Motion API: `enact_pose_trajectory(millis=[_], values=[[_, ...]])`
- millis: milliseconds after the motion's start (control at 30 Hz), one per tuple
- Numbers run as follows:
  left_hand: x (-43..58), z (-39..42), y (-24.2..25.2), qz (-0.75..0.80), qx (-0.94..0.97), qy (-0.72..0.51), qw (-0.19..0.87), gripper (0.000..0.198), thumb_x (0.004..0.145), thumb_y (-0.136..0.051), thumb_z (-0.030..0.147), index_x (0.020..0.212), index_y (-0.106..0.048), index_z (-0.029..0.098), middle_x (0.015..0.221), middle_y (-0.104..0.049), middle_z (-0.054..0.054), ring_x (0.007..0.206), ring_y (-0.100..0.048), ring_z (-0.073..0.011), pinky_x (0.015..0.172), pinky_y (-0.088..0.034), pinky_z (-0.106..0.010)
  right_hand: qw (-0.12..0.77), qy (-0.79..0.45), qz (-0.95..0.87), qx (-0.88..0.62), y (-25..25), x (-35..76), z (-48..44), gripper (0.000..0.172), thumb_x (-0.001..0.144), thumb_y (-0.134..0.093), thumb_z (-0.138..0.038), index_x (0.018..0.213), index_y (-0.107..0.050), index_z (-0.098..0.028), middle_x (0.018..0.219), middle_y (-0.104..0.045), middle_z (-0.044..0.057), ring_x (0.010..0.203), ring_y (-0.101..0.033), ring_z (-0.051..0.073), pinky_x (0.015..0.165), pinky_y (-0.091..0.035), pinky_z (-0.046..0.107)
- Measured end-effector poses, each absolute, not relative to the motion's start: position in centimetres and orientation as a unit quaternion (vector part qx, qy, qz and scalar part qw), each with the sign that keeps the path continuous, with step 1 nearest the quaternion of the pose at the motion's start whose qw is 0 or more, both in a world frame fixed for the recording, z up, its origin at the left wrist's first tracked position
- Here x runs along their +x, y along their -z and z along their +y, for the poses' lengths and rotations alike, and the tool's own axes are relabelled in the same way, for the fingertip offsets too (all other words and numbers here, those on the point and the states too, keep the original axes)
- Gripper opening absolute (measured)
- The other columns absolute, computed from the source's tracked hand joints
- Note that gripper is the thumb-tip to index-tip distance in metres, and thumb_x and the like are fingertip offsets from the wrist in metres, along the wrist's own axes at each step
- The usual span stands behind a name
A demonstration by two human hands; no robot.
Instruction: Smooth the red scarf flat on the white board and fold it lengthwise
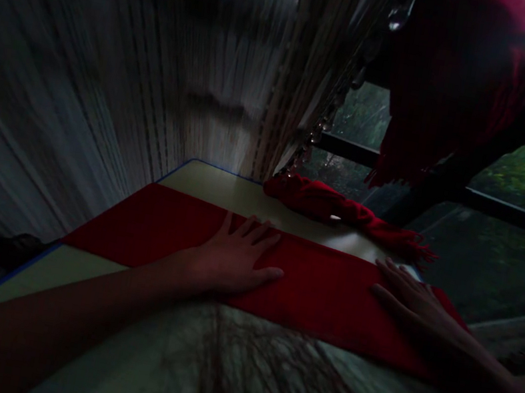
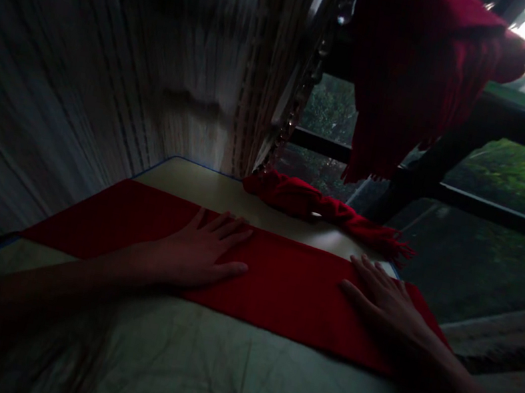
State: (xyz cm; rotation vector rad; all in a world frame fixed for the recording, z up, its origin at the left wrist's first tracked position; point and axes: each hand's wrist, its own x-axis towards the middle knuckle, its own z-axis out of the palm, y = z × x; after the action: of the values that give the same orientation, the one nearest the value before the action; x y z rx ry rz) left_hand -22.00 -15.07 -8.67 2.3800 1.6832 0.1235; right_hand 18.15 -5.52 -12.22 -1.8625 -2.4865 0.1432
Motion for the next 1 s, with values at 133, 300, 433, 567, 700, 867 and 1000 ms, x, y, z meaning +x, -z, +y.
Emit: enact_pose_trajectory(millis=[133,300,433,567,700,867,1000], values=[[-22.3,-15.2,8.2,0.578,0.806,-0.017,0.129,0.086,0.100,-0.023,0.079,0.169,-0.018,0.026,0.175,-0.008,-0.007,0.162,-0.002,-0.0372,0.123,0.002,-0.074,0.019,-0.045,-0.806,-0.590,12.0,17.6,-5.9,0.094,0.090,-0.030,-0.080,0.165,-0.032,-0.023,0.174,-0.026,0.006,0.160,-0.018,0.029,0.130,-0.019,0.052],[-22.6,-15.4,8.5,0.582,0.804,-0.050,0.112,0.088,0.099,-0.030,0.080,0.168,-0.021,0.027,0.175,-0.016,-0.007,0.162,-0.010,-0.0389,0.124,-0.002,-0.074,0.020,-0.046,-0.806,-0.590,11.7,17.1,-6.1,0.095,0.090,-0.029,-0.080,0.165,-0.033,-0.023,0.173,-0.027,0.007,0.160,-0.018,0.029,0.130,-0.020,0.052],[-22.2,-15.3,8.8,0.584,0.803,-0.089,0.082,0.087,0.098,-0.029,0.081,0.166,-0.027,0.027,0.174,-0.023,-0.007,0.162,-0.011,-0.0376,0.126,-0.007,-0.070,0.033,-0.041,-0.802,-0.595,11.8,17.1,-5.9,0.092,0.090,-0.031,-0.080,0.165,-0.032,-0.027,0.173,-0.026,0.006,0.160,-0.021,0.031,0.129,-0.017,0.059],[-21.7,-15.2,8.8,0.580,0.805,-0.088,0.089,0.087,0.098,-0.024,0.082,0.167,-0.024,0.029,0.175,-0.018,-0.003,0.162,-0.008,-0.0360,0.127,-0.006,-0.069,0.037,-0.030,-0.808,-0.587,12.3,17.6,-5.5,0.087,0.092,-0.032,-0.078,0.165,-0.033,-0.031,0.173,-0.026,0.005,0.159,-0.021,0.032,0.128,-0.014,0.063],[-21.6,-15.2,8.7,0.577,0.808,-0.063,0.100,0.088,0.099,-0.024,0.081,0.168,-0.020,0.026,0.176,-0.011,-0.005,0.163,-0.005,-0.0361,0.126,-0.002,-0.071,0.037,-0.034,-0.813,-0.580,13.0,18.2,-5.0,0.085,0.094,-0.031,-0.076,0.166,-0.030,-0.032,0.175,-0.022,0.004,0.160,-0.018,0.031,0.129,-0.016,0.059],[-21.9,-15.3,8.1,0.577,0.806,-0.026,0.125,0.090,0.098,-0.025,0.081,0.169,-0.016,0.026,0.176,-0.007,-0.006,0.162,-0.001,-0.0375,0.125,0.000,-0.073,0.023,-0.032,-0.813,-0.581,13.4,18.1,-4.9,0.085,0.095,-0.029,-0.075,0.167,-0.028,-0.029,0.175,-0.018,0.005,0.161,-0.014,0.031,0.129,-0.017,0.060],[-22.3,-15.5,7.3,0.587,0.796,0.009,0.146,0.091,0.098,-0.028,0.080,0.169,-0.015,0.025,0.175,-0.004,-0.005,0.162,-0.001,-0.0383,0.124,0.001,-0.075,0.015,-0.033,-0.819,-0.573,12.9,17.2,-5.7,0.086,0.095,-0.028,-0.076,0.167,-0.027,-0.029,0.175,-0.018,0.005,0.160,-0.014,0.031,0.129,-0.019,0.059]])
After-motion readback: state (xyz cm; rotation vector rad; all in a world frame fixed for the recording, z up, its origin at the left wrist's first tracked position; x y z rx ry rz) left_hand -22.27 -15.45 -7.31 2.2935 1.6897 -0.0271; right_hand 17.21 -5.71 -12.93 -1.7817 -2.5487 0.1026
